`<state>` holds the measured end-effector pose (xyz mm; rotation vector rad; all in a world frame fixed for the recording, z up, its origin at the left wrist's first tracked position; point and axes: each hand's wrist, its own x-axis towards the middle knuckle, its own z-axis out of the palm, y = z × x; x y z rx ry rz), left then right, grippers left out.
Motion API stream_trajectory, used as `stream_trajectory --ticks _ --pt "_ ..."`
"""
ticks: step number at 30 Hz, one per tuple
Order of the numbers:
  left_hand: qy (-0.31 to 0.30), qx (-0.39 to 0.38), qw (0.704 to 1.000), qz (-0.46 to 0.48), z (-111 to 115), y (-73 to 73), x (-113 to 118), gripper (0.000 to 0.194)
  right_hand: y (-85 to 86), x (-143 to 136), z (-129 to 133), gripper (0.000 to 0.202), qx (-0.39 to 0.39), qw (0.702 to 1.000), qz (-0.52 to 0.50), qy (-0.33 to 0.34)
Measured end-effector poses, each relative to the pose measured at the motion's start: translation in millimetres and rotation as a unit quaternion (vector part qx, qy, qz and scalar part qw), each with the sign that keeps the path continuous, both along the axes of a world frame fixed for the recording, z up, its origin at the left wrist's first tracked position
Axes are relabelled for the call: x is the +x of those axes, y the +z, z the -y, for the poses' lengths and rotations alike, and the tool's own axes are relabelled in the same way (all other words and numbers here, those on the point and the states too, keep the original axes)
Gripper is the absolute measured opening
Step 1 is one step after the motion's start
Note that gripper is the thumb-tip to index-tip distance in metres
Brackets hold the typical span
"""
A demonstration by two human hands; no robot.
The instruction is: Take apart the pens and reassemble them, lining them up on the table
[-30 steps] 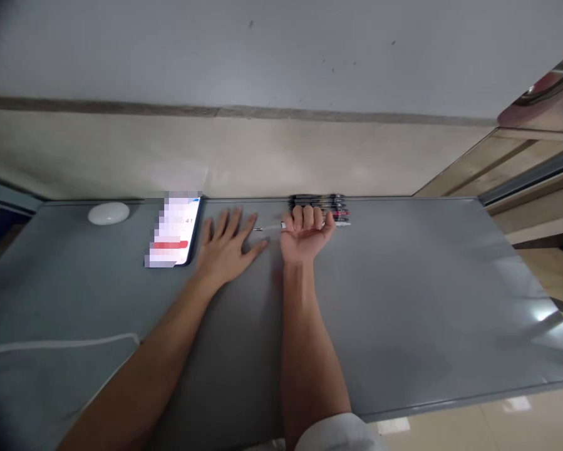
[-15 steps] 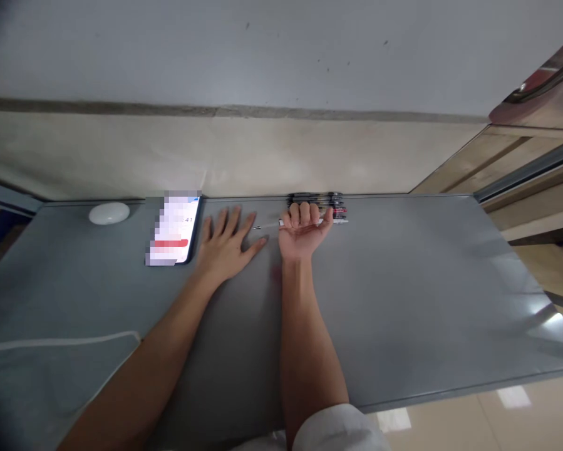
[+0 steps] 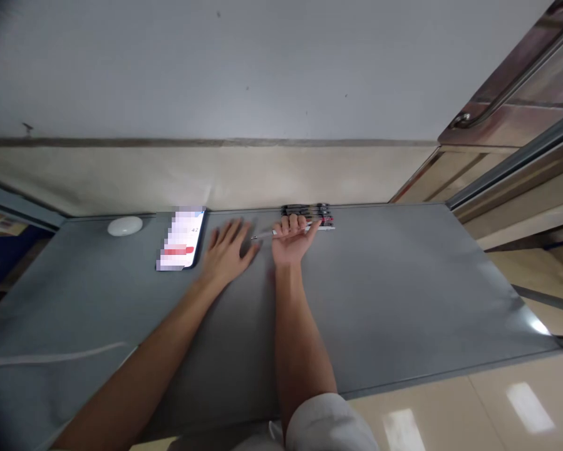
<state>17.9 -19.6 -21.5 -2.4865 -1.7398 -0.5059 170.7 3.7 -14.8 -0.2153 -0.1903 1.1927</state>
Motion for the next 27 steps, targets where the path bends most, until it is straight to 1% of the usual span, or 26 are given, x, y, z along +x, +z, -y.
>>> stream_trajectory --ticks 4,7,11,15,17,18,19,20,21,22,23,24,25,26,27 --pt "-0.055 0.036 0.997 0.028 4 5.0 0 0.046 4.0 -8 7 0.049 -0.025 0.998 0.054 0.007" --pt "-0.089 0.044 0.994 0.038 8 8.8 0 0.040 7.4 -16 13 0.047 -0.029 0.998 0.061 0.009" --pt "-0.109 0.052 0.992 0.048 13 11.7 -1 0.035 8.9 -21 23 0.046 -0.044 0.996 0.080 0.003" --pt "-0.127 0.051 0.989 0.051 19 13.9 -4 0.032 6.1 -13 29 0.043 -0.064 0.990 0.124 0.013" --pt "-0.129 0.053 0.989 0.049 21 14.8 -6 0.032 3.7 -5 31 0.039 -0.083 0.981 0.177 0.020" --pt "-0.128 0.053 0.989 0.046 22 15.1 -7 0.032 2.8 0 33 0.036 -0.103 0.969 0.224 0.007" --pt "-0.127 0.051 0.990 0.042 23 15.2 -8 0.032 2.0 5 35 0.034 -0.124 0.950 0.285 -0.025" --pt "-0.127 0.048 0.990 0.040 24 15.2 -8 0.033 1.7 9 38 0.033 -0.142 0.918 0.360 -0.081" --pt "-0.127 0.044 0.990 0.039 25 15.2 -9 0.033 1.7 14 41 0.030 -0.146 0.870 0.450 -0.135" --pt "-0.129 0.039 0.990 0.039 26 15.2 -10 0.033 2.1 19 46 0.026 -0.137 0.804 0.544 -0.196" --pt "-0.131 0.034 0.990 0.039 27 15.3 -10 0.033 2.7 23 51 0.022 -0.104 0.724 0.638 -0.241" --pt "-0.134 0.029 0.990 0.039 27 15.6 -10 0.033 3.4 26 57 0.019 -0.066 0.642 0.717 -0.265" --pt "-0.137 0.025 0.989 0.038 28 16.0 -10 0.033 4.1 30 62 0.018 -0.025 0.563 0.784 -0.261" --pt "-0.141 0.021 0.989 0.035 29 16.6 -10 0.033 4.6 32 66 0.019 0.013 0.498 0.830 -0.250" --pt "-0.145 0.018 0.989 0.032 30 17.2 -10 0.033 4.7 34 70 0.022 0.047 0.447 0.862 -0.237"
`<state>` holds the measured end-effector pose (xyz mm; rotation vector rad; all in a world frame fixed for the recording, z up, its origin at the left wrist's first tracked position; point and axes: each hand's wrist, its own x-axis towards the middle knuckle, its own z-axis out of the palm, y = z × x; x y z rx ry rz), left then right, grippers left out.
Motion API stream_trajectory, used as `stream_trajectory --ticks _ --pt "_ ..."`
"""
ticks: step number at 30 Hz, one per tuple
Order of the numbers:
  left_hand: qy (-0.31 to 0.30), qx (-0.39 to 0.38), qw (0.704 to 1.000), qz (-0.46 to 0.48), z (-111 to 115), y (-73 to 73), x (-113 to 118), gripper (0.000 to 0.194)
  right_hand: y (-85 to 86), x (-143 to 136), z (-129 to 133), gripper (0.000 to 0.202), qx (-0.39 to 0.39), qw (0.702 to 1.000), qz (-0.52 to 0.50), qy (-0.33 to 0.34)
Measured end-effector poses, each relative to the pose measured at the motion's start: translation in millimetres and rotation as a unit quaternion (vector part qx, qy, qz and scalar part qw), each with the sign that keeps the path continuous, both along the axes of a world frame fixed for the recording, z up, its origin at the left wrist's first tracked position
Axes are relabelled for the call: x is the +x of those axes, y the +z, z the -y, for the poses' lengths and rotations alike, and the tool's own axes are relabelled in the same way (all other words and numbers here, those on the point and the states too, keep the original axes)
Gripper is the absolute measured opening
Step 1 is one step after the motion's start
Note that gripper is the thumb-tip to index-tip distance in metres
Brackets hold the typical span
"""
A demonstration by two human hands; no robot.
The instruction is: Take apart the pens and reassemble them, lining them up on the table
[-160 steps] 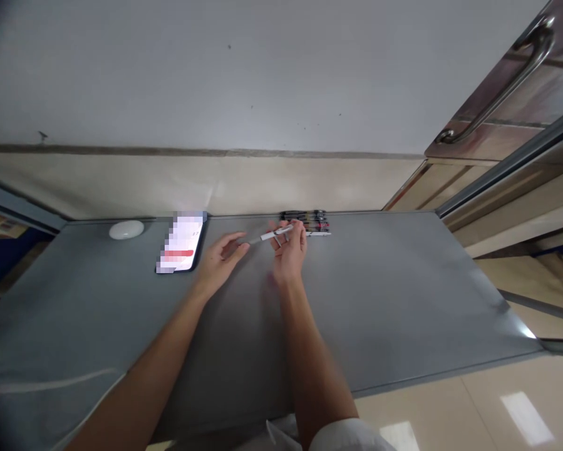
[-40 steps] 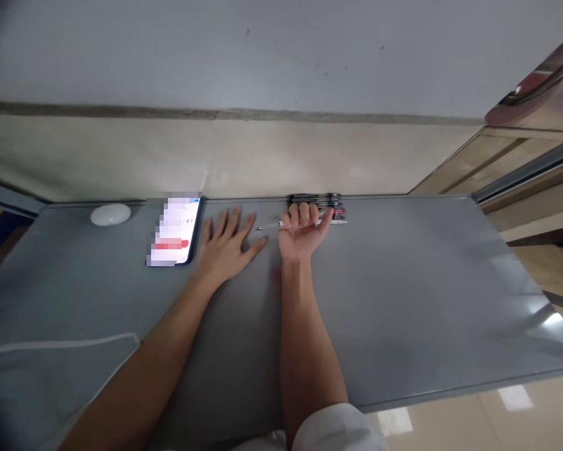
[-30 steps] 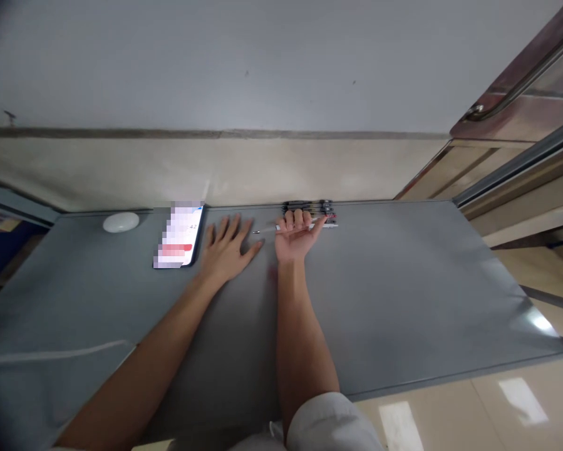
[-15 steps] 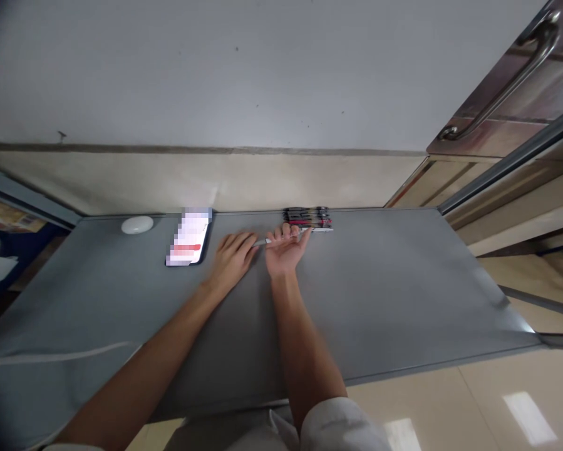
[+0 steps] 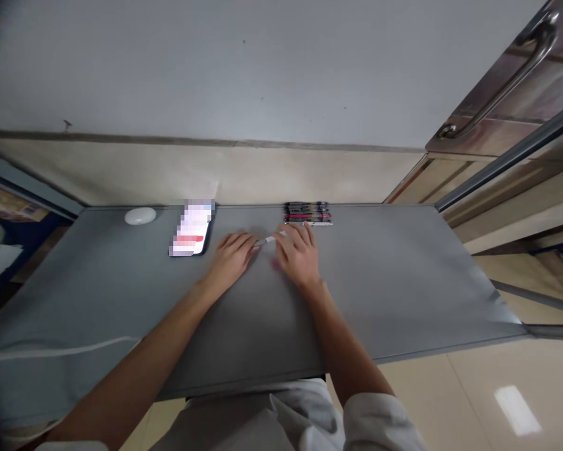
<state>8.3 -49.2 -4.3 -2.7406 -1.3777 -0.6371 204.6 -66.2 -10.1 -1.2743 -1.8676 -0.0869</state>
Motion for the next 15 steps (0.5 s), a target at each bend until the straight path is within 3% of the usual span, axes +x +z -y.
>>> stream_trajectory --ticks 3,10,15 --pt "-0.008 -0.002 1.000 -0.006 2 1.3 1 0.033 -1.4 3 3 0.029 -0.014 0.993 0.105 0.057" --pt "-0.010 -0.015 1.000 -0.022 5 0.4 5 0.036 -8.9 16 -13 0.029 -0.037 0.976 0.172 0.129" --pt "0.070 -0.017 0.997 -0.031 5 -5.2 10 0.045 -8.2 38 -24 0.026 -0.033 0.968 0.218 0.123"
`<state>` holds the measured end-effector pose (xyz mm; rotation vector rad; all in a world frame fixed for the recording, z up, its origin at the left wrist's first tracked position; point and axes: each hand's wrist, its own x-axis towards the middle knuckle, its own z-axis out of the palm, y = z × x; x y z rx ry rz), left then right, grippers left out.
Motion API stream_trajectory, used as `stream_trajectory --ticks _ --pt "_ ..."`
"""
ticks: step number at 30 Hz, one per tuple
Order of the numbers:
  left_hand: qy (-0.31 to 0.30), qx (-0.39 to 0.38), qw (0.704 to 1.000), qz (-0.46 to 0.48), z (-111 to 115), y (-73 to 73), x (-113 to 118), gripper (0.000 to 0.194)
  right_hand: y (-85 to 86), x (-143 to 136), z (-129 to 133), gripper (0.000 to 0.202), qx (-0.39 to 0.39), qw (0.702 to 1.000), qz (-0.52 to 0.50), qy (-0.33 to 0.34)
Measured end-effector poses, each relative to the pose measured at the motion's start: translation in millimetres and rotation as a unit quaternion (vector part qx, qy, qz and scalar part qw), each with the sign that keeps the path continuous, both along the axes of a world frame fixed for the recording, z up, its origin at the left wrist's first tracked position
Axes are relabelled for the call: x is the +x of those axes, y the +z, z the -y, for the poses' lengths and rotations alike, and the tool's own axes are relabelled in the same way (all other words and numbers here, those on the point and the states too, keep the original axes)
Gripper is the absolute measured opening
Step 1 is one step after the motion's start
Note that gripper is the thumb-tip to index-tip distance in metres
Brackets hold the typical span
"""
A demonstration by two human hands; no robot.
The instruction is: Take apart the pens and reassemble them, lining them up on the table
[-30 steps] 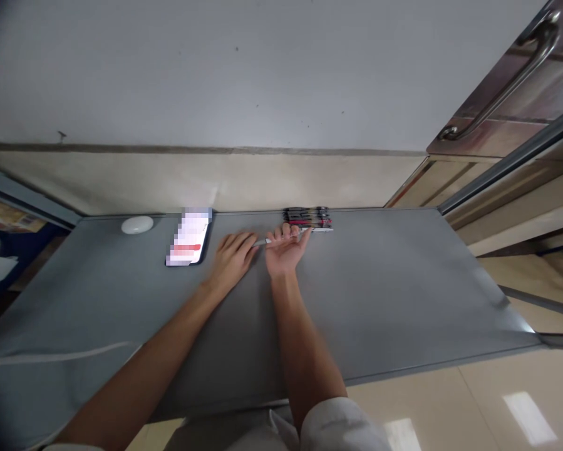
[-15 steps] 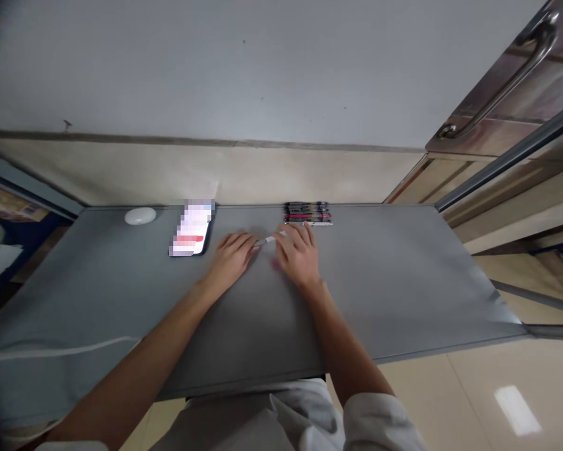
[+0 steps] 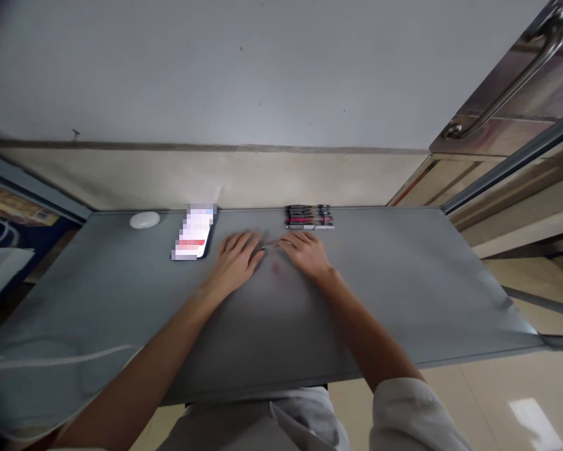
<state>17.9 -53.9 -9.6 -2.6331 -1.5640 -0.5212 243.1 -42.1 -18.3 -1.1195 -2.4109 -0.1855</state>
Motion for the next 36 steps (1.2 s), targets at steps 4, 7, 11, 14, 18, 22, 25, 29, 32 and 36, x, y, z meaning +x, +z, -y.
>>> stream_trajectory --ticks 4,7,11,14,18,22,25,29,32,36 --pt "0.059 -0.008 0.998 -0.014 -2 -9.7 2 0.051 -0.9 20 -9 0.025 0.014 0.998 0.025 -0.062" --pt "0.071 -0.012 0.997 -0.021 -2 -13.9 2 0.052 -5.1 33 -15 0.024 0.028 0.992 0.020 -0.118" --pt "0.069 -0.015 0.997 -0.030 -1 -13.7 3 0.053 -9.0 42 -20 0.026 0.033 0.986 0.016 -0.165" --pt "0.072 -0.015 0.997 -0.037 -1 -13.8 3 0.052 -7.5 43 -21 0.029 0.028 0.984 0.030 -0.175" --pt "0.072 -0.009 0.997 -0.036 -2 -16.7 3 0.051 -3.3 44 -20 0.028 0.011 0.987 0.041 -0.158" --pt "0.069 0.000 0.997 -0.029 -2 -18.5 3 0.051 -1.2 45 -21 0.027 0.001 0.990 0.037 -0.139" --pt "0.066 -0.002 0.997 -0.028 -1 -18.1 2 0.051 -0.2 44 -22 0.027 0.010 0.988 0.041 -0.150" --pt "0.064 -0.006 0.998 -0.024 -1 -17.3 1 0.051 0.3 41 -20 0.026 0.021 0.985 0.045 -0.163" --pt "0.063 -0.007 0.998 -0.022 0 -16.3 1 0.050 -0.2 40 -18 0.026 0.026 0.984 0.037 -0.174" --pt "0.055 -0.012 0.998 -0.017 4 -14.1 -2 0.048 0.2 39 -14 0.025 0.016 0.983 0.024 -0.179"
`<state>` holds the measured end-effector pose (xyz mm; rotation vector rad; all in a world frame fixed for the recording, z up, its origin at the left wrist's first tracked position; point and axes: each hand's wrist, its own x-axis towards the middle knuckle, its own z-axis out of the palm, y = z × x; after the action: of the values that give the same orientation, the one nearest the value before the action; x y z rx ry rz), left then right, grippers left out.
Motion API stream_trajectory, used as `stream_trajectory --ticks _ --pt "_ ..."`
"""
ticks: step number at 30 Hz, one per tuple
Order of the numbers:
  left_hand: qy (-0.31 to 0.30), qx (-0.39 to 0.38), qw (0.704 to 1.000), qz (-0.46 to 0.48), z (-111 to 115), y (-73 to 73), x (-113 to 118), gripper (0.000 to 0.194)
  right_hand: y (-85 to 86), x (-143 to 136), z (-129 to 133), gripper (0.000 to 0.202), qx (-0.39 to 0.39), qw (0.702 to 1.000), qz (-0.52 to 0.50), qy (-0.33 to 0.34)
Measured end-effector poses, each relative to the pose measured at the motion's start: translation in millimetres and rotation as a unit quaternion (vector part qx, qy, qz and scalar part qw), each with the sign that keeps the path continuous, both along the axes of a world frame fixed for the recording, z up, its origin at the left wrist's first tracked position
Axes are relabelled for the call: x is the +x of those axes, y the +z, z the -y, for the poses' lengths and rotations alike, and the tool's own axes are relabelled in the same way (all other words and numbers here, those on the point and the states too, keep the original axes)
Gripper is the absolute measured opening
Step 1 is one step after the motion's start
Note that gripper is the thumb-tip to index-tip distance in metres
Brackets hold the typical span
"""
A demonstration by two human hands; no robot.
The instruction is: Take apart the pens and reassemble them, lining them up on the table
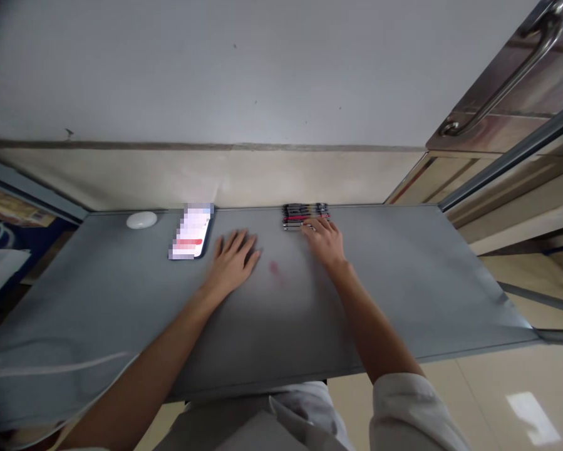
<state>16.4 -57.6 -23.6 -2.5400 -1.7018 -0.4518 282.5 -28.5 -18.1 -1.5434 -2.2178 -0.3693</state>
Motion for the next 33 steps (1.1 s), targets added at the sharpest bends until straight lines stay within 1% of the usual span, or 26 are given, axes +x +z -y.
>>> stream_trajectory --ticks 4,8,11,14,17,21,28,33 --pt "-0.006 0.000 1.000 0.002 6 2.4 -4 0.047 2.6 -14 13 0.028 -0.005 1.000 -0.022 -0.002" --pt "-0.008 -0.002 1.000 -0.011 13 4.9 -12 0.047 2.6 -44 34 0.027 -0.046 0.996 -0.060 0.046" --pt "-0.012 -0.002 1.000 -0.020 18 5.3 -19 0.048 -1.0 -65 46 0.031 -0.077 0.991 -0.070 0.085" --pt "-0.016 0.000 1.000 -0.025 22 4.0 -24 0.049 -5.4 -76 52 0.040 -0.096 0.990 -0.060 0.082" --pt "-0.017 0.001 1.000 -0.026 25 2.0 -26 0.050 -8.6 -78 54 0.046 -0.111 0.990 -0.045 0.075" --pt "-0.015 0.002 1.000 -0.024 25 0.3 -26 0.051 -10.4 -77 54 0.047 -0.118 0.990 -0.042 0.069" --pt "-0.019 0.001 1.000 -0.016 24 0.2 -26 0.052 -11.0 -77 53 0.045 -0.110 0.989 -0.058 0.078" --pt "-0.025 0.004 1.000 0.003 23 -0.2 -25 0.048 -8.7 -75 51 0.041 -0.114 0.986 -0.083 0.083"
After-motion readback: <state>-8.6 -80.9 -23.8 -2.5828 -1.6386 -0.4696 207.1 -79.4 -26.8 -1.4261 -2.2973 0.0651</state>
